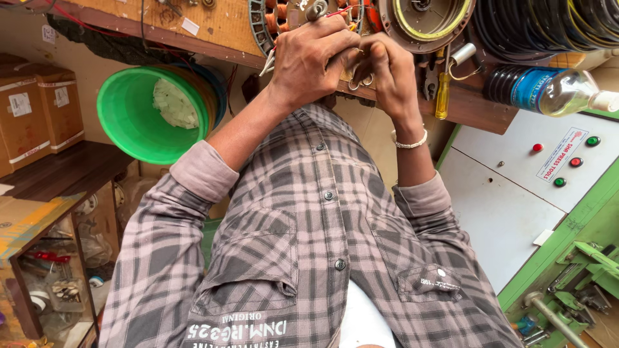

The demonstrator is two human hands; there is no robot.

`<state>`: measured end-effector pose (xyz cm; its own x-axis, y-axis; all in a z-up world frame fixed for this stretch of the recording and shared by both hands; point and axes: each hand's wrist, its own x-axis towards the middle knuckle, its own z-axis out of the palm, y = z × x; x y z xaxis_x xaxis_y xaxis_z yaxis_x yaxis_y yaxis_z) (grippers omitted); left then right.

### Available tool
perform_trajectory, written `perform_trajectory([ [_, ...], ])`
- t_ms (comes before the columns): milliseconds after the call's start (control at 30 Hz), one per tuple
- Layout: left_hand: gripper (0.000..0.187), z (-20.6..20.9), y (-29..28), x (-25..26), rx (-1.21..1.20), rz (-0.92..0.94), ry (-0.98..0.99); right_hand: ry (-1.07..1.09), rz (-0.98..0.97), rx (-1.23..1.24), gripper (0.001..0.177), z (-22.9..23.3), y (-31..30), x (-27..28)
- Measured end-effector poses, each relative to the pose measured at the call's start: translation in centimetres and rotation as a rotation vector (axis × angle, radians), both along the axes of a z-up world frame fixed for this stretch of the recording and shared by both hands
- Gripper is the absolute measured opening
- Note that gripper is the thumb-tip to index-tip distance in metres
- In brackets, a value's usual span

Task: The person works on an electrical motor stator, stripping and twisting wires, and using pliers to manipulate connections. The task involves handling multiple colored wires and tools on a cluttered workbench.

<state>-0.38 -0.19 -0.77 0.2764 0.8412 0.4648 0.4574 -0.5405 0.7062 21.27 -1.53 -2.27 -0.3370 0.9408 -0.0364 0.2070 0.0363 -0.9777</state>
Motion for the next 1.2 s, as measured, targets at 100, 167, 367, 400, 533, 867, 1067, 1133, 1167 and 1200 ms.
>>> perform_trajectory([
  [100,0.014,-0.1,0.0,-0.1,-0.026,0.000,0.007,-0.178,-0.010,0.347,0.018,0.6,0.6,-0.5],
  [167,0.014,-0.3,-0.1,0.1,-0.036,0.000,0.008,-0.260,-0.005,0.579,0.015,1.4,1.0,-0.6],
  [367,0.013,-0.3,0.1,-0.1,-0.039,-0.013,-0.005,-0.426,0.082,0.890,0.007,2.2,2.5,0.2],
  [400,0.013,-0.3,0.1,-0.2,-0.035,-0.017,-0.015,-0.441,0.066,0.827,0.007,1.5,2.5,0.4],
  [533,0.013,-0.2,-0.1,0.1,-0.052,0.037,0.003,-0.206,-0.099,0.294,0.029,-2.7,0.2,1.7],
  [867,0.017,0.8,-0.7,0.9,-0.172,0.025,-0.035,-0.805,-0.423,0.276,0.034,-11.1,-8.0,0.2],
  [1067,0.014,1.7,-0.4,1.3,-0.239,0.054,-0.075,-0.882,-0.486,0.003,0.057,-10.5,-11.2,-0.2],
  [1133,0.013,1.8,-0.5,1.3,-0.242,0.059,-0.078,-0.877,-0.511,-0.097,0.071,-11.2,-12.0,-0.2],
  [1167,0.012,1.7,-0.3,1.1,-0.283,0.069,-0.060,-0.864,-0.523,-0.167,0.077,-11.9,-12.1,-0.5],
  [1200,0.012,1.6,-0.4,1.2,-0.329,0.080,-0.045,-0.854,-0.533,-0.241,0.084,-12.3,-12.6,-0.4],
])
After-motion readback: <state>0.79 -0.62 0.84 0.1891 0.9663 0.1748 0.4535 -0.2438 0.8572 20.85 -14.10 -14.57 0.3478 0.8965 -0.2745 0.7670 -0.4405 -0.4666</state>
